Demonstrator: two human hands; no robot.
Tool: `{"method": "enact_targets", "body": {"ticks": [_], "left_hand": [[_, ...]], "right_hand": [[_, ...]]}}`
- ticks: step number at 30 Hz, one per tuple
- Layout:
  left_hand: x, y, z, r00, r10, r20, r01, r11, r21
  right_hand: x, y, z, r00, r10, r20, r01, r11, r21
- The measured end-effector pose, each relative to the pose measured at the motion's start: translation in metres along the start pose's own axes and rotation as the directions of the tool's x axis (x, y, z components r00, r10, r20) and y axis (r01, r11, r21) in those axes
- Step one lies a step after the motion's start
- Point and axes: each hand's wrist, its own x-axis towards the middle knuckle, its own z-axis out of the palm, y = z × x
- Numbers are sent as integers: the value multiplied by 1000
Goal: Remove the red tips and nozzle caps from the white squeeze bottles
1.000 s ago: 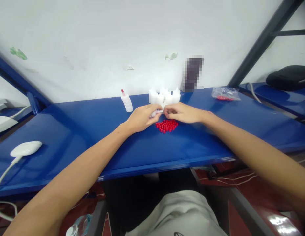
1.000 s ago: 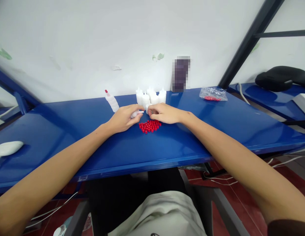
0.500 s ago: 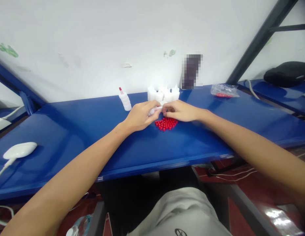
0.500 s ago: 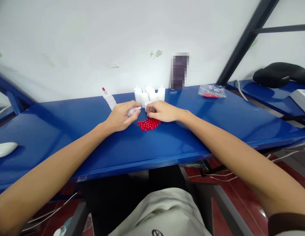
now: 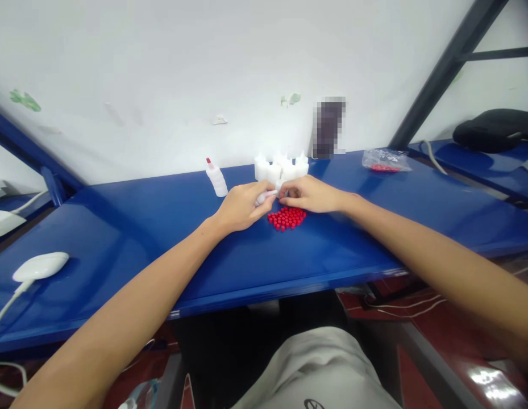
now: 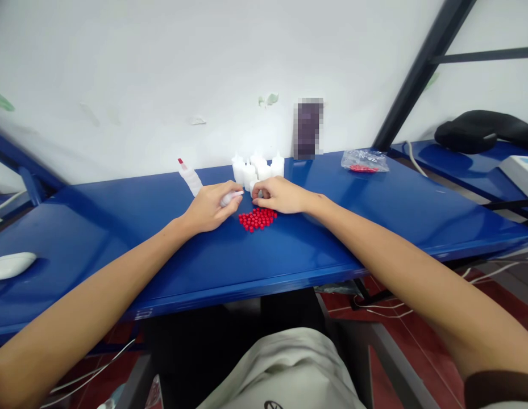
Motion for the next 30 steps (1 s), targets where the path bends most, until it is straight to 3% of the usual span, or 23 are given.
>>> {"method": "enact_targets", "body": {"ticks": [12,21,30], "left_hand": [[-1,-1,0,997,-19,71,19,1000,10],[-1,-4,1,994,-45,95,42,998,40],[0,-4,0,991,-52,127,48,998,35]], "right_hand": [[-1,2,-5,985,-132,110,141,987,-77],[-2,0,-7,983,-77,170,79,997,-3],[0,3,-3,992,-55,113,53,998,22]]}}
